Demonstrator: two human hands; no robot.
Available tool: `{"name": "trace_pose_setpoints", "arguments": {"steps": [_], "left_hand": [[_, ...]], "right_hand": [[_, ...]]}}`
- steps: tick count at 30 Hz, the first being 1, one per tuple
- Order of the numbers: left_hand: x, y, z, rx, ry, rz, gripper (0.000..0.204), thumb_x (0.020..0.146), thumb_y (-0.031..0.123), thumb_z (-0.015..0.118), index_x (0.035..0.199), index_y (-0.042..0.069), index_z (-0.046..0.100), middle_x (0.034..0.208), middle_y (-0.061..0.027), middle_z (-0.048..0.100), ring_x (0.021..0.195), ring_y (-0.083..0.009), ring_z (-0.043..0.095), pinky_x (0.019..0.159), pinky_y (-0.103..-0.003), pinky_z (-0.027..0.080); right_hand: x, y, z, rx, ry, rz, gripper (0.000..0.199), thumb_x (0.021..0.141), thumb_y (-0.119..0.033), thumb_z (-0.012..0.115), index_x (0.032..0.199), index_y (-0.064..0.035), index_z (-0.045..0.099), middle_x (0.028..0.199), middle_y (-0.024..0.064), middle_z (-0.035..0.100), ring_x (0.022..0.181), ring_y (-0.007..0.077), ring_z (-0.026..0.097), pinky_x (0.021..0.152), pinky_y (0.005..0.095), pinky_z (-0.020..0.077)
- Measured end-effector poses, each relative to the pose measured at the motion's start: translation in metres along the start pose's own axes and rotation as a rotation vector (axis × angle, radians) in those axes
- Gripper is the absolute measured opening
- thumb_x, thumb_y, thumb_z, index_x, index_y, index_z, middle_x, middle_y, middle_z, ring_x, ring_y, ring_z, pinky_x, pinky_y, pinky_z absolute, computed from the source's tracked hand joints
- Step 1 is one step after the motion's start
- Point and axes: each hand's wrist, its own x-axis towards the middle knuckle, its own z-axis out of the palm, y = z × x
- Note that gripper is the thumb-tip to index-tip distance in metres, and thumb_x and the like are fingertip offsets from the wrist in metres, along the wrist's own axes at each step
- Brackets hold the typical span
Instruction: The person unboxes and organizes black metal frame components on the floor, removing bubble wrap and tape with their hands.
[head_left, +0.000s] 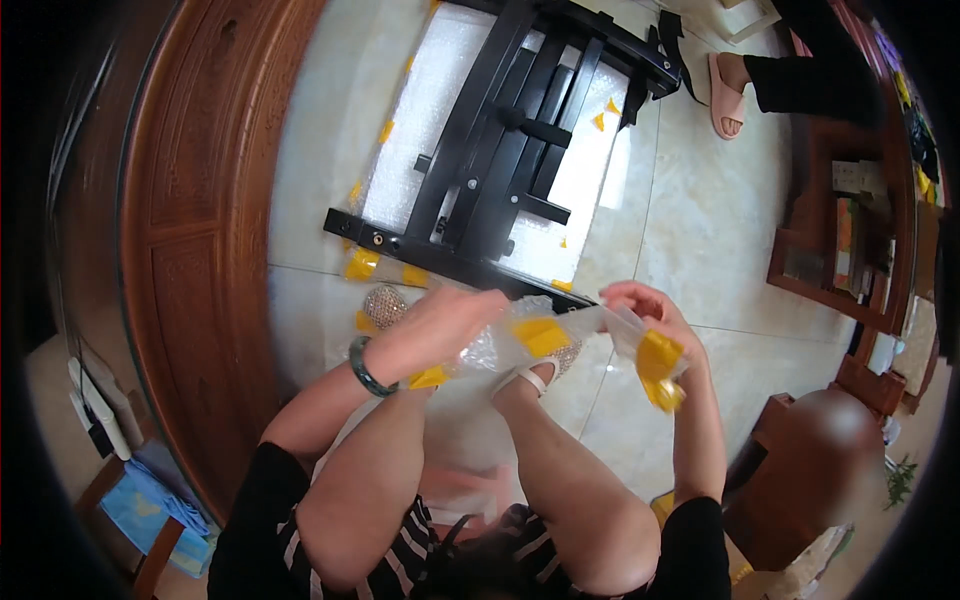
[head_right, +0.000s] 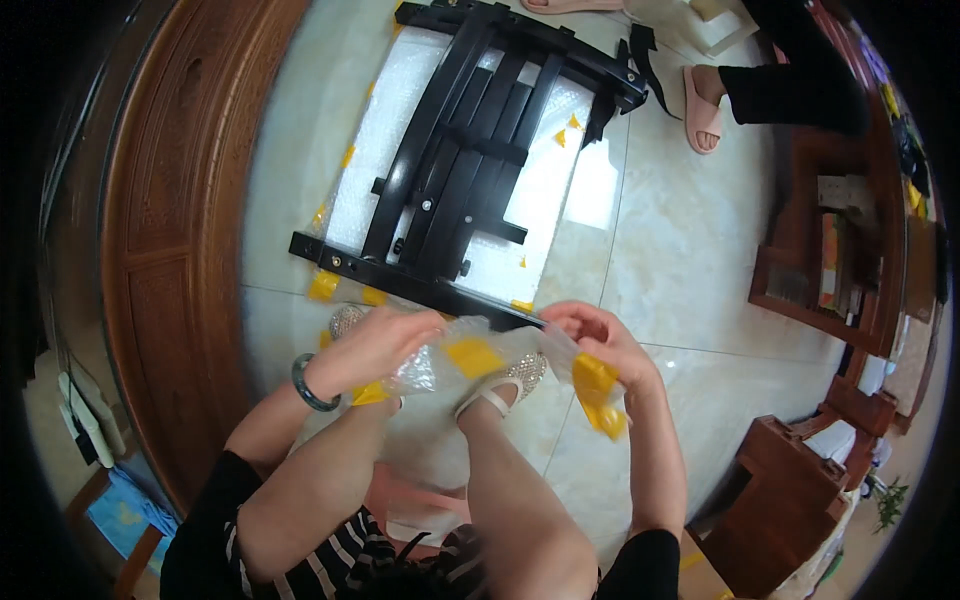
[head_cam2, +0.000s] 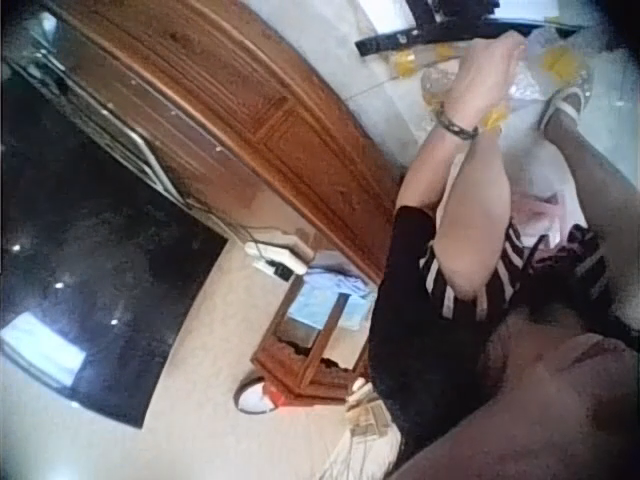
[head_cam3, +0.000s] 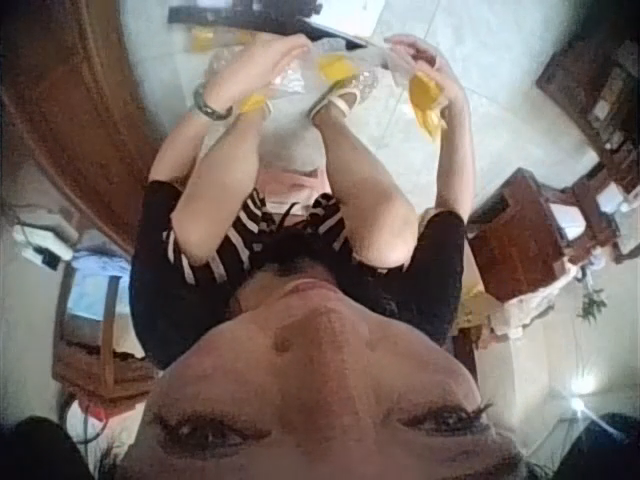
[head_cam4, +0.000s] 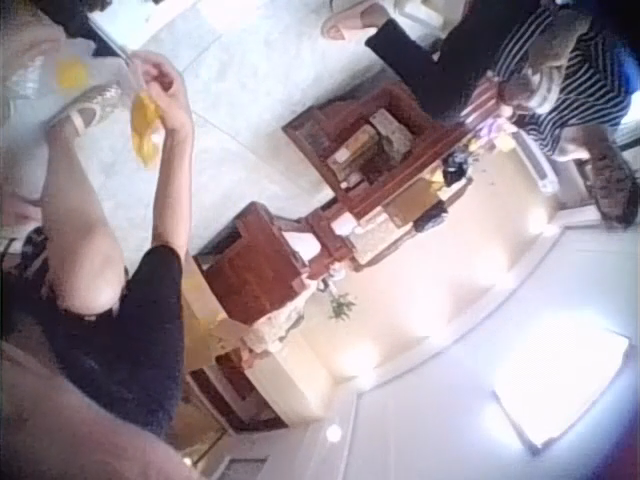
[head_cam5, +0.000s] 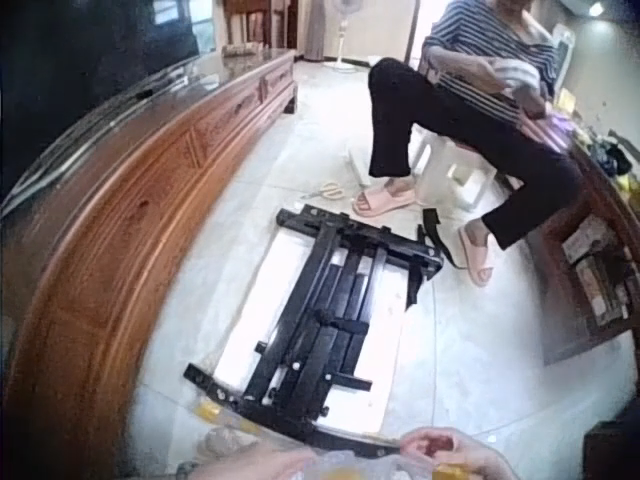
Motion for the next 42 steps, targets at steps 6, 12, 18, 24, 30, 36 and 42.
{"name": "trace_pose_setpoints", "arguments": {"steps": [6,12,18,24,30,36,42], "left_hand": [[0.031,-0.005,0.053,0.184,-0.312,0.152,0.018,0.087,0.019,0.054,0.087,0.005,0.064,0.081,-0.0173,0.063,0.079,-0.0352,0.061,0.069,-0.045,0.048],[0.015,-0.035,0.083,0.457,-0.805,0.126,0.022,0.085,0.023,0.055,0.096,0.006,0.066,0.089,-0.0144,0.066,0.082,-0.0341,0.063,0.073,-0.042,0.050],[-0.032,-0.056,0.089,0.300,-0.687,-0.003,0.042,0.088,0.022,0.055,0.127,0.007,0.049,0.127,-0.0151,0.054,0.110,-0.0289,0.056,0.094,-0.037,0.044],[-0.064,-0.084,0.063,0.276,-0.607,-0.200,0.045,0.070,0.020,0.068,0.113,0.009,0.062,0.106,-0.0177,0.064,0.100,-0.0343,0.060,0.086,-0.041,0.048],[-0.100,-0.052,0.008,0.045,-0.243,0.140,0.037,0.080,0.019,0.064,0.116,0.009,0.060,0.123,-0.0134,0.057,0.112,-0.0306,0.055,0.094,-0.036,0.044],[-0.160,-0.012,-0.050,-0.187,-0.128,-0.092,0.032,0.083,0.015,0.064,0.114,0.007,0.061,0.113,-0.0111,0.060,0.106,-0.0271,0.057,0.090,-0.034,0.045],[-0.158,0.032,-0.057,-0.521,-0.074,-0.296,0.023,0.078,0.001,0.062,0.101,0.004,0.066,0.099,-0.0084,0.066,0.093,-0.0214,0.062,0.082,-0.030,0.047]], "right_hand": [[-0.017,0.113,-0.072,-0.494,-0.078,-0.158,0.015,0.080,-0.005,0.063,0.094,0.0005,0.065,0.084,0.0064,0.066,0.075,0.0143,0.061,0.068,0.0271,0.0508],[0.100,0.047,0.002,-0.720,0.485,-0.420,0.022,0.087,-0.016,0.064,0.102,0.0012,0.061,0.085,0.0123,0.067,0.077,0.0177,0.064,0.069,0.0293,0.0524],[0.241,0.027,0.111,-0.727,0.638,-0.247,0.078,0.079,-0.040,0.071,0.128,0.0076,0.032,0.098,0.0309,0.062,0.093,0.0447,0.062,0.080,0.0453,0.0515],[0.273,0.032,0.153,-0.682,0.679,-0.131,0.109,0.077,-0.038,0.073,0.141,0.0091,-0.002,0.098,0.0334,0.061,0.090,0.0455,0.062,0.079,0.0453,0.0516],[0.306,0.060,0.158,-0.554,0.970,-0.252,0.086,0.076,-0.012,0.069,0.141,0.0002,0.014,0.114,0.0294,0.053,0.103,0.0447,0.056,0.089,0.0469,0.0462],[0.288,0.056,0.171,-0.532,1.110,-0.425,0.067,0.076,-0.018,0.069,0.129,0.0060,0.037,0.117,0.0304,0.053,0.109,0.0445,0.052,0.093,0.0448,0.0421],[0.228,0.017,0.178,-0.461,1.127,-0.446,0.062,0.078,-0.021,0.068,0.127,0.0038,0.039,0.108,0.0295,0.059,0.100,0.0451,0.056,0.087,0.0452,0.0448]]}}
